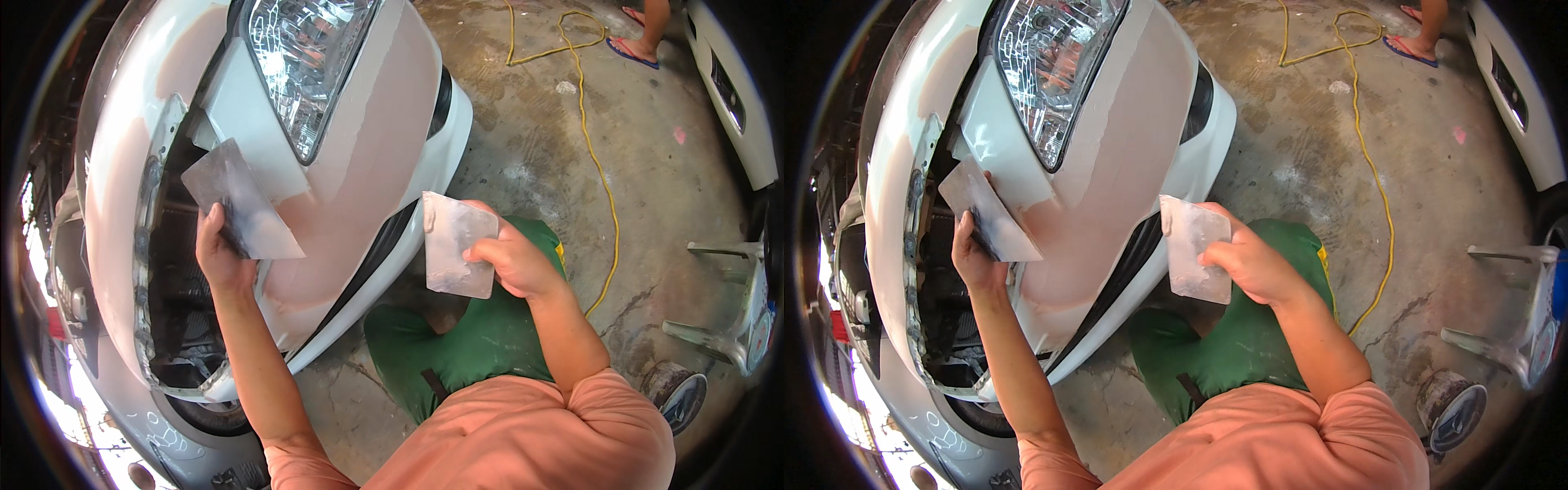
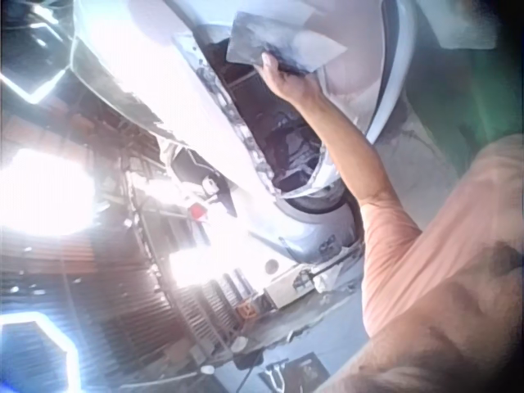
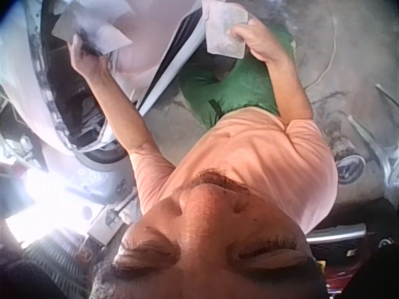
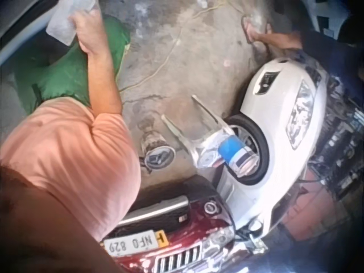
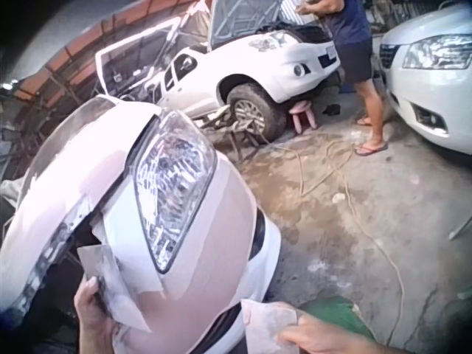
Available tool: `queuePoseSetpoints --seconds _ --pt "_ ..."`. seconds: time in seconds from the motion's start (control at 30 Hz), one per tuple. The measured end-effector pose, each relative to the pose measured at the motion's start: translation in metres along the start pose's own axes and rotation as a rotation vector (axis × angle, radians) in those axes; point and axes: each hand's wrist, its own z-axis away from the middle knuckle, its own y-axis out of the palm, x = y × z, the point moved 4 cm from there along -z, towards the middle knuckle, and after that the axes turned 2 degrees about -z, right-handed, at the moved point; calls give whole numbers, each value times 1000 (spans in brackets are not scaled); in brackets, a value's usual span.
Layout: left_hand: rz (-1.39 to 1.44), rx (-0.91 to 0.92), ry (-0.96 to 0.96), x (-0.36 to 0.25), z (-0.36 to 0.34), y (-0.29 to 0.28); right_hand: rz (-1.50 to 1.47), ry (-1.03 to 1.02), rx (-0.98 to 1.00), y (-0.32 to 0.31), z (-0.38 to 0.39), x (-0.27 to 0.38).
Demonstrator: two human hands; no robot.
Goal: The person applies pink body filler to a white car's fender and headlight housing using a spreader.
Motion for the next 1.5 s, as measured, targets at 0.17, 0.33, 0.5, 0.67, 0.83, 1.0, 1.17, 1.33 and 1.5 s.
queuePoseSetpoints --seconds 0.17,0.33,0.5,0.67,0.83,1.0,1.17,1.33,1.5 --pt "-77 -136 144 -23 48 32 380 -342 54 20 15 29" --pt "-26 -379 -138 46 98 101 913 -971 204 46 29 67" --pt "318 -342 -360 73 92 157 1164 -1016 361 68 50 62" --pt "277 -447 -327 80 98 153 1439 -924 237 25 24 50" --pt "139 -473 -51 47 117 125 1062 -752 -34 -47 -62 62" --pt "93 -480 9 40 168 102 797 -1023 -165 -65 -212 159" --pt "16 -585 -39 47 214 77 937 -1060 -179 -60 -284 231" --pt "7 -724 -87 51 240 59 992 -958 -112 -44 -302 226" --pt "11 -754 -97 54 246 50 1115 -1148 -284 -27 -253 169"
